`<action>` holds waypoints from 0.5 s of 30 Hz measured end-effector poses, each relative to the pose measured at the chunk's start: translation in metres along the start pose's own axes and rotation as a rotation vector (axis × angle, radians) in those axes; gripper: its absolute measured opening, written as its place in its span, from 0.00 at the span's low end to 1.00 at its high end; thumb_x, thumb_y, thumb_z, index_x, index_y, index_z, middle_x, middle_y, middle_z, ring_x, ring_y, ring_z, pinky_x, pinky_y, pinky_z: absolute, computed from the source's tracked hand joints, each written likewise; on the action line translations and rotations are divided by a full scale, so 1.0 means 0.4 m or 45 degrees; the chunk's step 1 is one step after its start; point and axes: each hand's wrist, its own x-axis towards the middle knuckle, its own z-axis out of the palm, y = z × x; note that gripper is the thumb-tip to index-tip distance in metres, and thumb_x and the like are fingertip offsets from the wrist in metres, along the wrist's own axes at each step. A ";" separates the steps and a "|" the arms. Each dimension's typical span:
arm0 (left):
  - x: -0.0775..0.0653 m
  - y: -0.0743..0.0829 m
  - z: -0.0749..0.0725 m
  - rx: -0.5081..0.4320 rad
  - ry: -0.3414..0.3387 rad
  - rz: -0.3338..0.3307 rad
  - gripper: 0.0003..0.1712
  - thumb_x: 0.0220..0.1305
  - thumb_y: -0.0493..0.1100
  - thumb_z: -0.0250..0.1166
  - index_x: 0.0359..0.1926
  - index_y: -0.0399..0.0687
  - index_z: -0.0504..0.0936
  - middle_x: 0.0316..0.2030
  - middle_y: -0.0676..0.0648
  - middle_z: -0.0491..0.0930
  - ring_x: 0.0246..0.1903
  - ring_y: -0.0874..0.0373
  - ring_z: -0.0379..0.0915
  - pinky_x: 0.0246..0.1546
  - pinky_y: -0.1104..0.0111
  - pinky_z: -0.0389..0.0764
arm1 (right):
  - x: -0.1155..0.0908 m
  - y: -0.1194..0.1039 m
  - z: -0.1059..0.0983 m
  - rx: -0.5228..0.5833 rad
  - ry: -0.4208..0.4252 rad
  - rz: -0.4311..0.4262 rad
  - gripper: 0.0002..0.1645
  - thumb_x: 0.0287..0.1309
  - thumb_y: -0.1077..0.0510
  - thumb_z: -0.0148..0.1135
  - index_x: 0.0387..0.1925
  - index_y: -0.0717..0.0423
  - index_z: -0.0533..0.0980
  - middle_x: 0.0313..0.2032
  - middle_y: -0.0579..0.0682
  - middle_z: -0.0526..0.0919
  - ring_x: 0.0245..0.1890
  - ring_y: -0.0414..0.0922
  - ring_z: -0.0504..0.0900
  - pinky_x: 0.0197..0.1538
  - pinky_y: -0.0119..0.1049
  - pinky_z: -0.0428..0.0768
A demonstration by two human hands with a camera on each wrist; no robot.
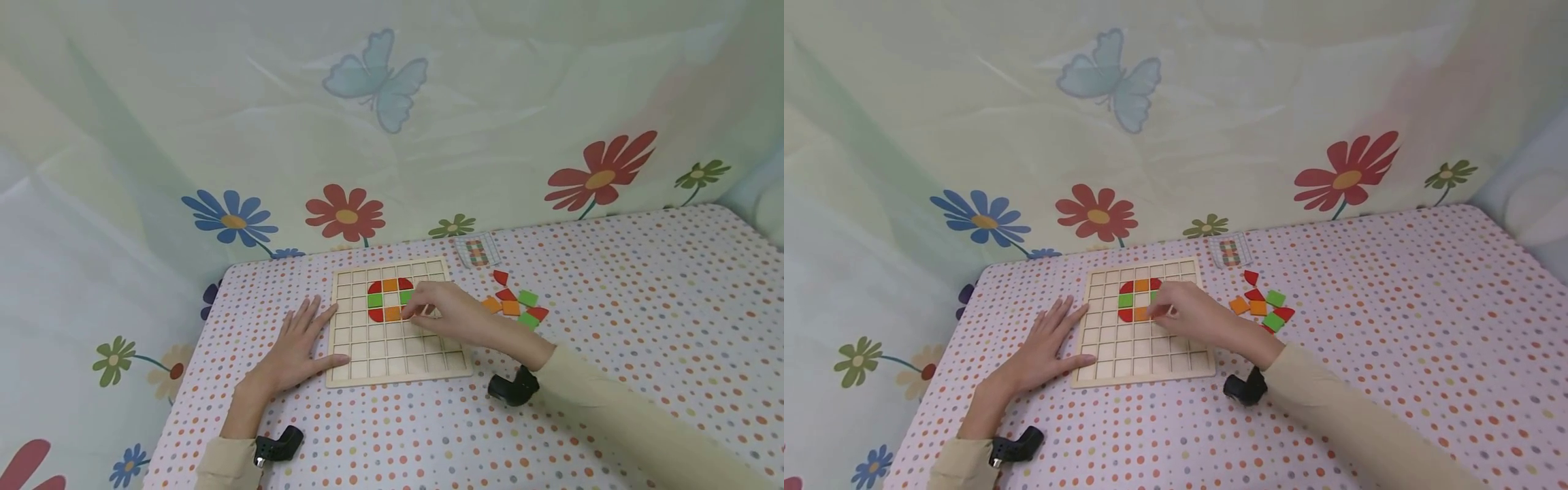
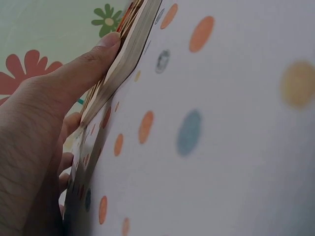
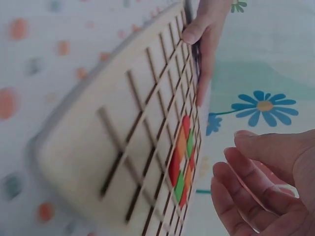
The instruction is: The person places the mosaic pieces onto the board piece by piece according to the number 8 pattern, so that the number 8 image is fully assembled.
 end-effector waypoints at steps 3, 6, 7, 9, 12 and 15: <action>0.000 0.002 -0.001 0.005 -0.007 -0.003 0.60 0.61 0.74 0.65 0.84 0.55 0.54 0.84 0.39 0.41 0.83 0.41 0.31 0.81 0.42 0.35 | -0.057 0.022 -0.021 -0.014 0.008 0.031 0.06 0.63 0.68 0.71 0.39 0.56 0.88 0.38 0.44 0.85 0.39 0.41 0.83 0.44 0.37 0.86; 0.000 0.005 -0.002 0.008 -0.013 -0.005 0.59 0.62 0.74 0.65 0.84 0.54 0.54 0.84 0.39 0.42 0.83 0.40 0.31 0.81 0.41 0.36 | -0.114 0.047 -0.047 -0.038 0.018 0.095 0.07 0.62 0.67 0.72 0.39 0.54 0.88 0.39 0.43 0.85 0.39 0.40 0.81 0.41 0.34 0.84; 0.000 0.005 -0.001 0.010 -0.015 -0.005 0.59 0.62 0.74 0.65 0.84 0.54 0.54 0.84 0.39 0.42 0.83 0.40 0.31 0.81 0.42 0.36 | -0.133 0.057 -0.056 -0.049 0.026 0.118 0.08 0.62 0.67 0.72 0.39 0.53 0.88 0.39 0.43 0.84 0.39 0.40 0.81 0.41 0.33 0.85; 0.000 0.005 -0.001 0.013 -0.017 -0.005 0.59 0.62 0.74 0.65 0.84 0.54 0.54 0.83 0.38 0.42 0.83 0.40 0.32 0.81 0.42 0.37 | -0.169 0.075 -0.074 -0.084 0.049 0.156 0.09 0.61 0.67 0.73 0.39 0.52 0.88 0.38 0.42 0.83 0.37 0.39 0.79 0.38 0.32 0.83; 0.000 0.005 -0.001 0.016 -0.012 0.000 0.58 0.62 0.74 0.65 0.84 0.54 0.55 0.83 0.38 0.42 0.82 0.40 0.32 0.81 0.41 0.37 | -0.212 0.101 -0.099 -0.145 0.100 0.195 0.10 0.58 0.67 0.76 0.40 0.51 0.89 0.37 0.41 0.82 0.36 0.40 0.78 0.37 0.33 0.82; 0.000 0.005 -0.001 0.014 0.000 0.005 0.58 0.62 0.73 0.65 0.84 0.54 0.55 0.83 0.38 0.43 0.82 0.39 0.32 0.81 0.41 0.37 | -0.243 0.121 -0.119 -0.200 0.148 0.250 0.13 0.53 0.66 0.79 0.39 0.50 0.89 0.37 0.42 0.83 0.37 0.43 0.77 0.36 0.35 0.78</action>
